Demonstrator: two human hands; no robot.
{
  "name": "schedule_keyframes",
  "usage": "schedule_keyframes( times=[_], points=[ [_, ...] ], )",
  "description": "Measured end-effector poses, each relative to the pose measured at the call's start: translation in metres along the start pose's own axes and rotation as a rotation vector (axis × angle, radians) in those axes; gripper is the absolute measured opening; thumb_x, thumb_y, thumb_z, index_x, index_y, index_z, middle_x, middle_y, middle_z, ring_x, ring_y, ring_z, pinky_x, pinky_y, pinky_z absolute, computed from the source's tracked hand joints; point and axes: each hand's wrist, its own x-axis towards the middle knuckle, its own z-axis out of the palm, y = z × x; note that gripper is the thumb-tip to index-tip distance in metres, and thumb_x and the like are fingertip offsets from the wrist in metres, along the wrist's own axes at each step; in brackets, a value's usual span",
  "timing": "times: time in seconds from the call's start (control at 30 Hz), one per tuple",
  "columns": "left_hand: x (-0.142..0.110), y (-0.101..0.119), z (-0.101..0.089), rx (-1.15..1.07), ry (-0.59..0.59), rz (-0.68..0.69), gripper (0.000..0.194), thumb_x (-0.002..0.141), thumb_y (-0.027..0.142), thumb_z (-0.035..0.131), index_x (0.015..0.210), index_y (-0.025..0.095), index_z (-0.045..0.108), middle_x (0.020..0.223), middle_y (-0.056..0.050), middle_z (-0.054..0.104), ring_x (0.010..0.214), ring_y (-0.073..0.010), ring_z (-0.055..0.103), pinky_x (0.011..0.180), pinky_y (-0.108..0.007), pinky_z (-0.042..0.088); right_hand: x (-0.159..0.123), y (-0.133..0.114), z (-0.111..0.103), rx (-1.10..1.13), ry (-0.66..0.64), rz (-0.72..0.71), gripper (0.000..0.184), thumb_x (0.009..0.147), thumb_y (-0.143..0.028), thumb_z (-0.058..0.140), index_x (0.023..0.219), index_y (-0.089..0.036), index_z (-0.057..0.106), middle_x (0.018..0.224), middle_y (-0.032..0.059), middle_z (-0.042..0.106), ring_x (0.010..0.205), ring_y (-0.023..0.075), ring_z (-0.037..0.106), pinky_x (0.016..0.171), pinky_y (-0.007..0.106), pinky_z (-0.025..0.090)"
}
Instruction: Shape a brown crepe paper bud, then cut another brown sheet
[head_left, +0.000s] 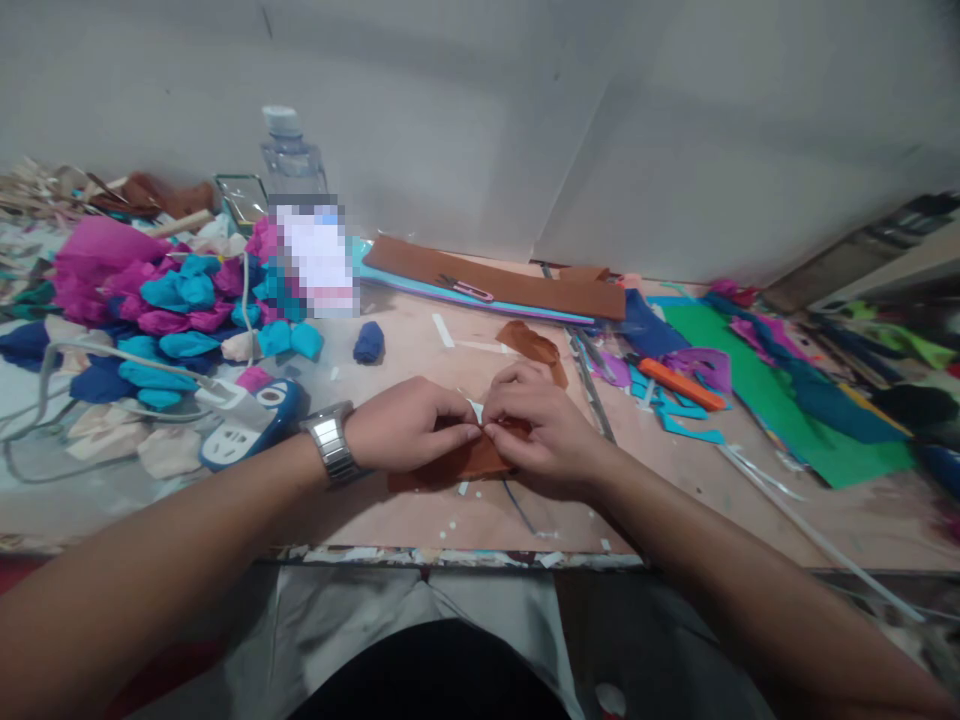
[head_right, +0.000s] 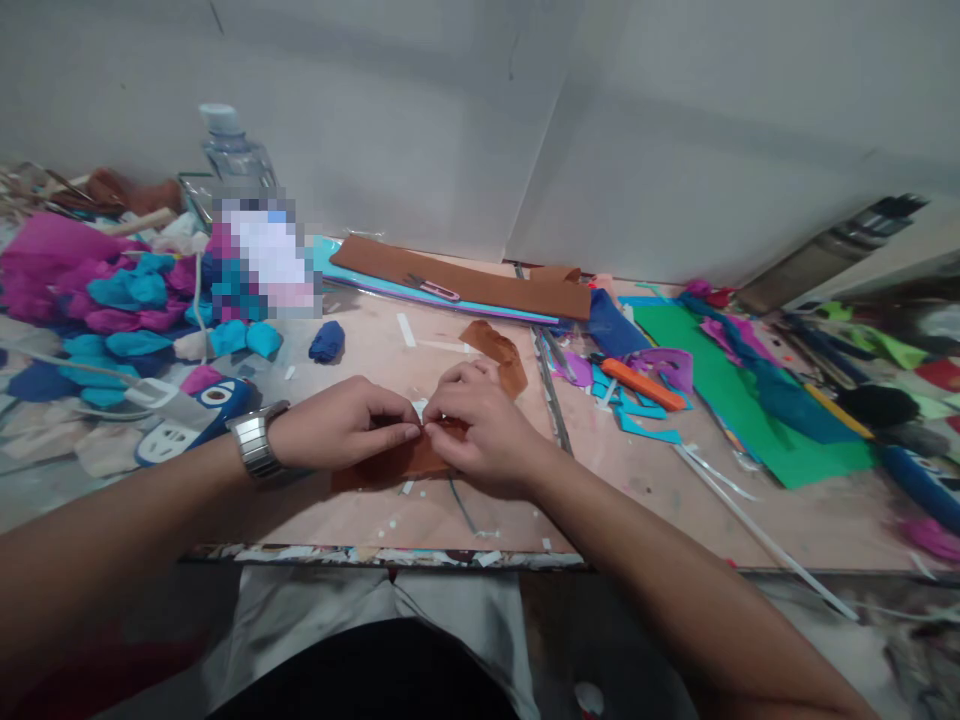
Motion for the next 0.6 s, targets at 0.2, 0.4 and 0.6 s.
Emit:
schedule_keyframes(
  times=[0.2, 0.4, 0.6],
  points=[
    [0.0013, -0.0022, -0.0015, -0.022, -0.013, -0.02, 0.035, 0.103, 0.035, 0.054, 0.08, 0.016, 0.071, 0.071, 0.0, 0.069, 0.065, -0.0123, 0.057, 0.064, -0.023, 0.04, -0.0001, 0.0024, -0.0006, 0.026, -0.028, 0.006, 0.009, 0.096, -0.019, 0.063, 0.09, -0.024, 0.067, 0.087, 0.0018, 0.072, 0.098, 0.0239, 0.061, 0.098, 0.048, 0.039],
    [0.002, -0.0036, -0.0016, -0.061, -0.052, -0.031, 0.033, 0.102, 0.035, 0.057, 0.081, 0.016, 0.073, 0.07, 0.001, 0.068, 0.066, -0.0119, 0.055, 0.065, -0.023, 0.039, -0.0008, 0.0003, -0.0012, 0.069, -0.038, 0.025, 0.011, 0.094, -0.019, 0.065, 0.085, -0.024, 0.069, 0.085, 0.0016, 0.07, 0.098, 0.0231, 0.062, 0.098, 0.046, 0.04],
    [0.0011, -0.0033, -0.003, -0.103, -0.056, -0.022, 0.035, 0.102, 0.037, 0.057, 0.079, 0.014, 0.072, 0.067, 0.002, 0.06, 0.065, -0.0117, 0.048, 0.063, -0.023, 0.037, 0.0002, -0.0015, -0.0038, 0.121, -0.035, 0.011, 0.012, 0.095, -0.019, 0.064, 0.086, -0.023, 0.07, 0.085, 0.0025, 0.072, 0.095, 0.0228, 0.063, 0.095, 0.045, 0.042]
  ],
)
